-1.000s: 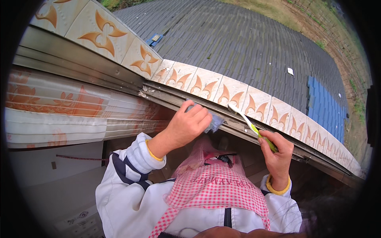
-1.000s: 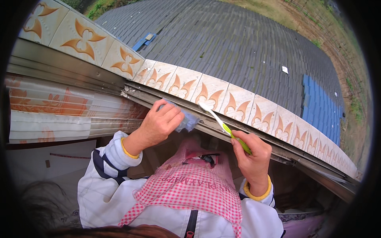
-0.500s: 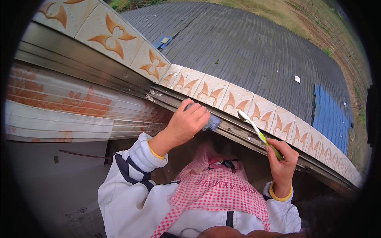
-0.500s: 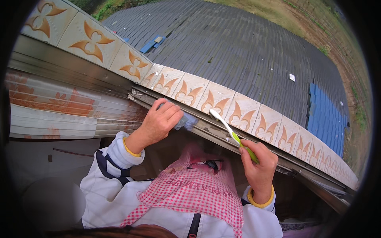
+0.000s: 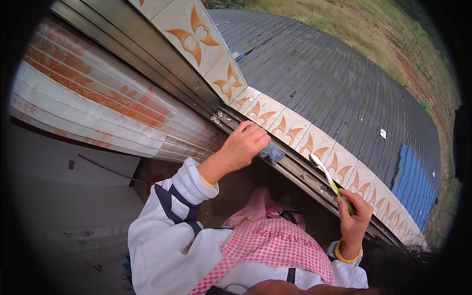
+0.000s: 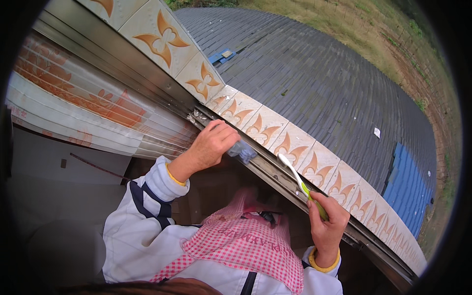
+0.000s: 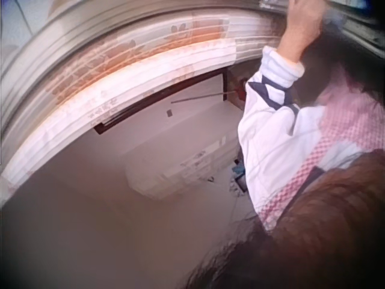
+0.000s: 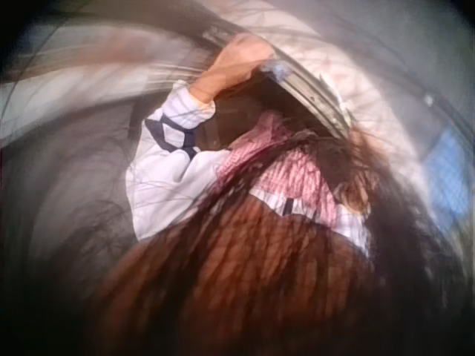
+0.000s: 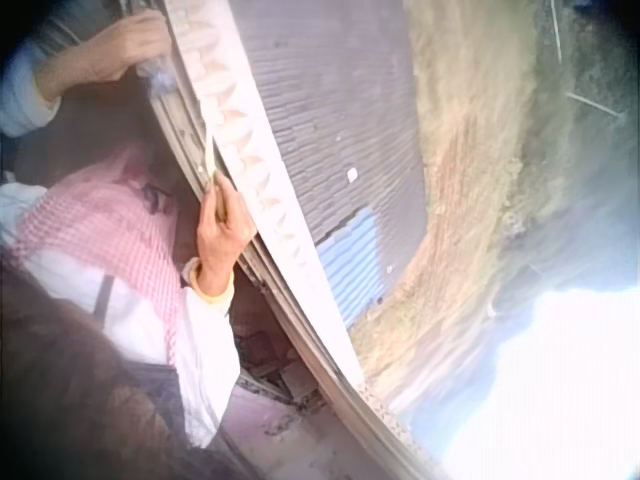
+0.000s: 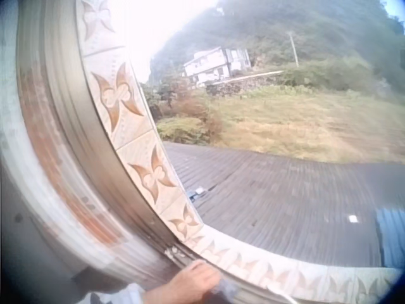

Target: The person cleans the window frame using a cloth and a toothbrush. They wipe the frame, then scrub the grooves with the toothbrush while holding the cloth in the other hand.

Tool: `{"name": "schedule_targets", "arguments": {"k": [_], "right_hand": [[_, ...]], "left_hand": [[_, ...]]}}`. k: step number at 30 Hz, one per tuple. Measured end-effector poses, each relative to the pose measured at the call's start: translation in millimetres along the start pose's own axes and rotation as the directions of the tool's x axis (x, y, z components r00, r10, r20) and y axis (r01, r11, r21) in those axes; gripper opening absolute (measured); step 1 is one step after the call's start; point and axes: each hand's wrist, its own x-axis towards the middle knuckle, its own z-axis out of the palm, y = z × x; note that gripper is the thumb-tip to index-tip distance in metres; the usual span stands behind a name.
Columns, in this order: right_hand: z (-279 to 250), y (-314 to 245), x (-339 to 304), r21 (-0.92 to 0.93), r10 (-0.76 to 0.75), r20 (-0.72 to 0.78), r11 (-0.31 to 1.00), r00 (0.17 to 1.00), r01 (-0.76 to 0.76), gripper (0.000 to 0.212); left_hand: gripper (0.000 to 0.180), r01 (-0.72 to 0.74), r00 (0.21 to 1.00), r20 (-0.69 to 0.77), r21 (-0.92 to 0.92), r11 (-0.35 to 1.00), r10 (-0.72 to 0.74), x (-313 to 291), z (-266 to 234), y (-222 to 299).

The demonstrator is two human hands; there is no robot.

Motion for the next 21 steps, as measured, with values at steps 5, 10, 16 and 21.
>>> {"name": "schedule_targets", "arguments": {"k": [5, 10, 16, 21], "right_hand": [[0, -3, 0, 0.032, 0.011, 0.03, 0.999, 0.999, -0.012, 0.016], [-9, 2, -6, 0.007, 0.024, -0.005, 1.0, 1.0, -0.024, 0.016], [-9, 3, -6, 0.005, 0.008, -0.014, 1.0, 1.0, -0.008, 0.017], [-6, 1, -6, -0.008, -0.004, -0.006, 1.0, 1.0, 0.004, 0.017]], "left_hand": [[0.035, 0.121, 0.979, 0.127, 0.265, 0.957, -0.159, -9, -31, -66], [0.038, 0.198, 0.974, -0.132, 0.08, 0.977, -0.186, 0, -66, -62], [0.037, 0.03, 0.998, 0.05, -0.003, 1.0, -0.03, 17, -25, -33], [0.036, 0.088, 0.993, 0.066, 0.172, 0.981, -0.1, 3, -8, -56]]}}
